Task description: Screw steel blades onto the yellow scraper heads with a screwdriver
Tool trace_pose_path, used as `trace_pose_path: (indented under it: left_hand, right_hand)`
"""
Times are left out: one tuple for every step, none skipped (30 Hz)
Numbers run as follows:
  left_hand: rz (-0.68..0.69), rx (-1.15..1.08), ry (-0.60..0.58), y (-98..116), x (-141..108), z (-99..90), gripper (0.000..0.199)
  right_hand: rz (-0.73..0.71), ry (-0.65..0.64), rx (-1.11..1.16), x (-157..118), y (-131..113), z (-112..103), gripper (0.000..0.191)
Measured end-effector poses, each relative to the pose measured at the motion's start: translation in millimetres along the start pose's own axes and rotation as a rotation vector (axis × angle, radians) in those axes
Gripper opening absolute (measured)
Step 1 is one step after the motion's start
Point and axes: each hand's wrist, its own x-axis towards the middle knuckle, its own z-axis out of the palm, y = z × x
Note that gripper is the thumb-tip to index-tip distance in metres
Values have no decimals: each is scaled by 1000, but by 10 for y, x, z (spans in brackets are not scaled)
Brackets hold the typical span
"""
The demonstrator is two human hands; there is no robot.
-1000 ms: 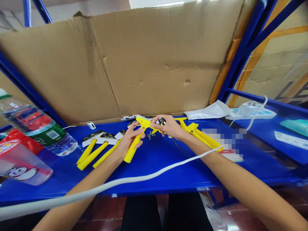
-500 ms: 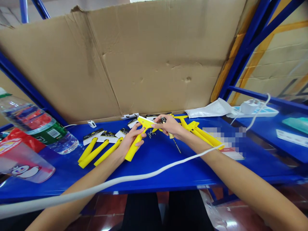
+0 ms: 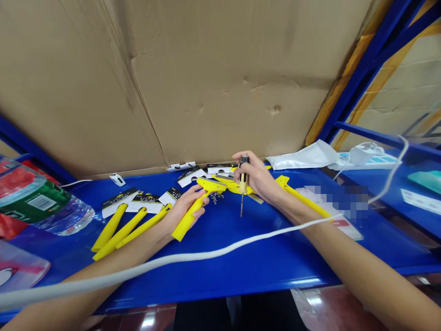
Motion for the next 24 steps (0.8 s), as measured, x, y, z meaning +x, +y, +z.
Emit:
trace_pose_path:
  left_hand:
    - [6,11,-1,-4,3,-14,39]
    - [10,24,2,-10,3,-25,39]
    - [14,37,7,-17,0,-34,38]
    - [16,49,11,-24,-6,-39,38]
    - [15,62,13,-31,-15,-41,38]
    - [10,77,16,-37,-26,-40,38]
    - [8,90,26,-42,-37,-37,38]
    - [12,102,46,-47,-48,-33,39]
    - [16,114,65,-52,-58,-27,39]
    - [19,125,81,-56,-66,-22,40]
    - [23,135,92,-59,-73,-17,40]
    - [25,142,99,-60,-79,-13,41]
    - [23,150,100,-59,-85,-11,41]
    - [20,158,99,-57,-90,-9,42]
    - [17,167,99,-53,-94,-9,43]
    - [14,176,103,-49,-99,-9,44]
    - [10,184,104,-45,-103,-10,45]
    - [4,190,102,-41,-106,-12,46]
    - [-2,196,101,-38,-107,-15,46]
    - [-8,199,101,-36,-108,-19,46]
    - [-13,200,102,-36,-108,-23,46]
    - [-18,197,102,-37,-107,-27,45]
    - [-21,190,104,-40,-106,-31,45]
    - [-22,183,107,-43,-106,-33,44]
  right_hand:
    - [-50,3,65,19,-19,-32,27]
    - [-107,7,104,30,-43,-57,29]
    - [-165,6,118,32,-74,-73,32]
    - [-217,-2,105,25,-108,-79,34]
    - [-263,-10,75,8,-144,-77,37]
    - [-303,-19,39,-14,-178,-67,38]
    - [-338,-17,5,-39,-207,-53,39]
    - [-377,-6,-24,-65,-230,-35,39]
    - [-424,13,-49,-90,-245,-15,39]
    - [-473,39,-70,-111,-251,4,38]
    - [-522,69,-85,-128,-249,21,38]
    - [-562,97,-98,-143,-240,38,37]
    - [-587,119,-110,-155,-226,52,37]
    - [-601,135,-121,-166,-207,64,36]
    - [-602,145,-130,-177,-186,75,36]
    - [-596,149,-138,-188,-164,86,36]
    - [-591,152,-142,-199,-142,96,36]
    - [-582,154,-144,-210,-121,106,36]
    - [-575,159,-145,-219,-104,115,36]
    - [-566,161,-150,-228,-90,124,36]
    - [-560,162,-156,-234,-80,131,36]
    - [-561,162,-161,-239,-75,137,36]
    - [-569,157,-165,-241,-74,140,36]
    - [-581,150,-164,-242,-76,142,37]
